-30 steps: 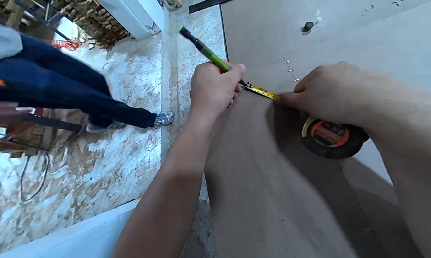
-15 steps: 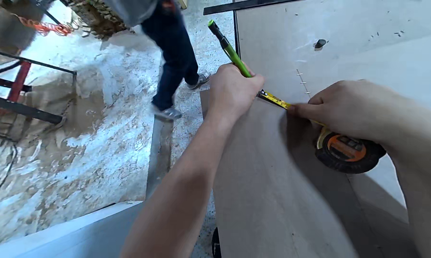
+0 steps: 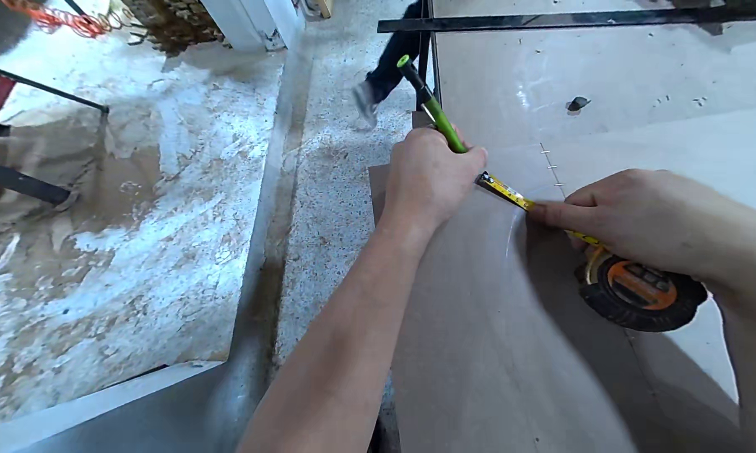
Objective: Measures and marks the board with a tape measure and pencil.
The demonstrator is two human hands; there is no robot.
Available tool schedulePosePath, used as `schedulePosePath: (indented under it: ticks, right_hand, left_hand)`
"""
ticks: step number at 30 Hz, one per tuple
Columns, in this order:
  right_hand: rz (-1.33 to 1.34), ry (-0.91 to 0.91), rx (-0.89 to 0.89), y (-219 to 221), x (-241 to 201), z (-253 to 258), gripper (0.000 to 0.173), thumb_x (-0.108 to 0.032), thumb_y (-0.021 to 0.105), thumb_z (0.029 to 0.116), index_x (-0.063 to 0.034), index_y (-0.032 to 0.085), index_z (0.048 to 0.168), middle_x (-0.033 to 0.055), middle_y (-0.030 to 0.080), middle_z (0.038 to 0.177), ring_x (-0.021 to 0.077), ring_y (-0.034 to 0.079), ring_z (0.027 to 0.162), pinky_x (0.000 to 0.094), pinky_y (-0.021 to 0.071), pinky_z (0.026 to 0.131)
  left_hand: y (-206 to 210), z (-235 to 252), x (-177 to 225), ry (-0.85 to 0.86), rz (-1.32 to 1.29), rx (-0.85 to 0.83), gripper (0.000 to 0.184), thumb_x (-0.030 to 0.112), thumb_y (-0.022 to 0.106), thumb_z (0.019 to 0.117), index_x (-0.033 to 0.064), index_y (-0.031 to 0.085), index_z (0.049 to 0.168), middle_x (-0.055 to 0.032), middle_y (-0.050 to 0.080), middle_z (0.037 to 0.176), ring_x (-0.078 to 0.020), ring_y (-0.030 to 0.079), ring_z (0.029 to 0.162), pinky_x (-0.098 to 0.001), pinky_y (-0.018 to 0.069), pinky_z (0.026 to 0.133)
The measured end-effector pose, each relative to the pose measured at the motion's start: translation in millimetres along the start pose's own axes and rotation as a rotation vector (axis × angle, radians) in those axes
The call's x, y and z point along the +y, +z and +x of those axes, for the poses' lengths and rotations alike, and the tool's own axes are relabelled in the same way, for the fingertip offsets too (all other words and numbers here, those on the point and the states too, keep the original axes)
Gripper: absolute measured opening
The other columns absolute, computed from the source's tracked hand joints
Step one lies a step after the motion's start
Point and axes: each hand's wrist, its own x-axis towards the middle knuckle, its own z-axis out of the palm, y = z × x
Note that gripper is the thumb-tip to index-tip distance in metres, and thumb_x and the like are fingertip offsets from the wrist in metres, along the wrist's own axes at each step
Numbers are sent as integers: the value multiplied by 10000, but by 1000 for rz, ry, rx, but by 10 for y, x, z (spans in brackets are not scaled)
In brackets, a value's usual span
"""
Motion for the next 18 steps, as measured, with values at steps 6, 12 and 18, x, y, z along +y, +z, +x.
schedulePosePath:
  ticks: [6, 12, 18]
  right_hand:
    - [-80, -3, -27, -49, -52, 6, 559, -619, 501, 1027, -247, 704, 662, -25, 630, 594, 152, 593, 542, 428, 462, 497]
    - [-72, 24, -62, -91, -93, 9, 573, -657, 493, 1014, -249, 714, 677, -21, 647, 620, 160, 613, 577, 455, 476, 521]
    - [-77, 5, -82, -103, -81, 42, 577, -661, 513, 1009, -222, 694, 680, 0, 627, 607, 190, 616, 575, 477, 482, 518]
  left_hand:
    - [13, 0, 18, 12, 81, -1, 151, 267, 788, 912, 153, 712, 847, 3, 681, 646, -104, 646, 521, -306, 541, 472]
    - [50, -10, 24, 62, 230, 38, 151, 306, 792, 876, 183, 709, 853, 37, 648, 634, -87, 625, 534, -321, 526, 493]
    - [90, -60, 156, 119, 521, 2, 181, 350, 803, 878, 199, 704, 886, 13, 642, 800, -132, 605, 707, -400, 482, 617]
